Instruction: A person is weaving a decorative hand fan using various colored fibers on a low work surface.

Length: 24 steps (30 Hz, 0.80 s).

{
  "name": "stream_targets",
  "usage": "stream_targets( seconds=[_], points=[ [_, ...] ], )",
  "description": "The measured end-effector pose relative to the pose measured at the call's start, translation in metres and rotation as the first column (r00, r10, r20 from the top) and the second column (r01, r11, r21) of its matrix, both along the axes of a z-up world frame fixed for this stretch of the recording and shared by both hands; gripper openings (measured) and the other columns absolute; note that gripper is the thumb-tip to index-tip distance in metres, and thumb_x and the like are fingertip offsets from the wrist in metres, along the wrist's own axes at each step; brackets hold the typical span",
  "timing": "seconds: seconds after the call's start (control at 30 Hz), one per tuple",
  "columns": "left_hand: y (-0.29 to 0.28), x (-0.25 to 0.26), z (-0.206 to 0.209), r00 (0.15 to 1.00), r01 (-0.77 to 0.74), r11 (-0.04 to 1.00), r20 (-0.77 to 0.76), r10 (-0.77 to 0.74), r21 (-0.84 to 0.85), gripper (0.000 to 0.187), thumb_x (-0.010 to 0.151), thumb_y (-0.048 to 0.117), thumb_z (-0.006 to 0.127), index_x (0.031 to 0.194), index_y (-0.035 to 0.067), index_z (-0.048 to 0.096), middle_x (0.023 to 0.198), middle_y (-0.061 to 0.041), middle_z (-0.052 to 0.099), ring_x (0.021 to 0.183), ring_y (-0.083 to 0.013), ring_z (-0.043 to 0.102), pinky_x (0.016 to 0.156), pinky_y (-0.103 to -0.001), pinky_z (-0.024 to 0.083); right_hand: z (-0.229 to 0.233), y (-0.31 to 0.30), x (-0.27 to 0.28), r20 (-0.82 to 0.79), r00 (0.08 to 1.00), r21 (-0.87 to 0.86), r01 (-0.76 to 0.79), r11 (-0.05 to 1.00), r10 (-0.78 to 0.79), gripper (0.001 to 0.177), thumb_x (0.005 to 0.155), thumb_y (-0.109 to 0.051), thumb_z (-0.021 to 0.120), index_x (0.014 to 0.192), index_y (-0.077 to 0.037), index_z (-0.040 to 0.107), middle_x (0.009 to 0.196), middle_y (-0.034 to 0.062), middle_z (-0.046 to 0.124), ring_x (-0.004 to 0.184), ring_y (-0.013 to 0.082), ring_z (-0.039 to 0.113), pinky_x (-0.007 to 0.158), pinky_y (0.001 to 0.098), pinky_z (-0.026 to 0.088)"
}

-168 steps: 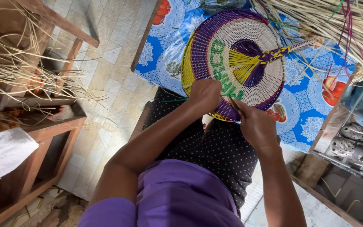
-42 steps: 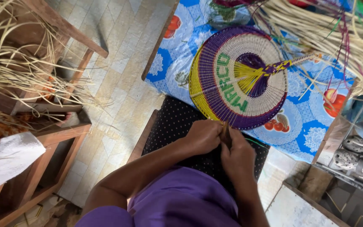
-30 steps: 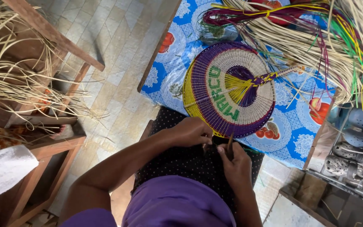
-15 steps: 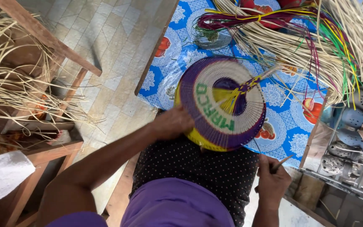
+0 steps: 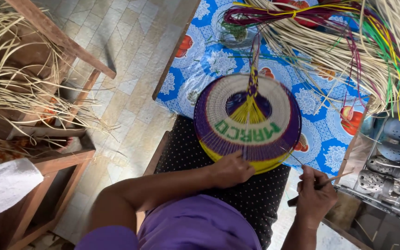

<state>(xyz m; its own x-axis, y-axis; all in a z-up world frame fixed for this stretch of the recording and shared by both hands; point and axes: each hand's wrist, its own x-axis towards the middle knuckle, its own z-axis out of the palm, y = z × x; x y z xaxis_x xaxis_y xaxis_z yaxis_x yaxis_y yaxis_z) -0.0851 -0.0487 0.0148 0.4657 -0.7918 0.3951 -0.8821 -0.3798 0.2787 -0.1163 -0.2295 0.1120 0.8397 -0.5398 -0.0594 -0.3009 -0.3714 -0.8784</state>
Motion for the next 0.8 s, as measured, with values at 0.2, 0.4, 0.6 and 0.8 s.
stream_targets(
  seconds=[0.2,0.4,0.6,0.8],
  points=[
    [-0.020,0.022,-0.004,0.976,-0.179,0.983,0.117,0.184,-0.048,0.016,0.074,-0.001,0.053,0.066,0.012,0.048,0.054,-0.003,0.047,0.048,-0.0162,0.043,0.062,-0.033,0.036,-0.023,-0.020,-0.007,-0.021,0.997,-0.105,0.074,0.992,-0.077,0.019,0.095,-0.012,0.065,0.080,-0.003,0.061,0.056,0.0036,0.050,0.050,0.0064,0.045,0.044,0.0231,0.036],
    [0.021,0.026,0.020,0.988,-0.143,0.972,0.036,0.153,-0.185,0.008,0.084,0.001,0.052,0.079,0.006,0.054,0.067,-0.005,0.047,0.061,-0.0201,0.043,0.065,-0.032,0.037,-0.046,-0.021,0.001,-0.135,0.989,-0.074,0.057,0.996,-0.067,0.022,0.091,-0.015,0.069,0.072,-0.008,0.060,0.053,0.0002,0.049,0.049,0.0052,0.044,0.051,0.0222,0.039],
    [0.037,0.033,-0.017,0.986,-0.165,0.967,-0.027,0.163,-0.196,0.015,0.083,0.014,0.053,0.069,0.007,0.051,0.065,-0.007,0.044,0.061,-0.0246,0.046,0.067,-0.036,0.038,-0.056,-0.007,0.028,-0.032,0.999,-0.018,-0.008,1.000,0.007,0.029,0.086,-0.016,0.077,0.068,-0.003,0.059,0.049,0.0099,0.045,0.046,0.0121,0.045,0.045,0.0248,0.035],
    [0.053,0.050,-0.019,0.979,-0.150,0.982,-0.158,0.132,-0.110,0.034,0.078,0.038,0.058,0.064,0.008,0.051,0.061,-0.006,0.047,0.058,-0.0238,0.048,0.064,-0.039,0.037,-0.051,0.006,0.045,-0.063,0.986,-0.085,-0.161,0.983,0.156,0.026,0.086,-0.010,0.074,0.068,0.001,0.059,0.049,0.0104,0.042,0.052,0.0122,0.038,0.049,0.0307,0.033]
  ],
)
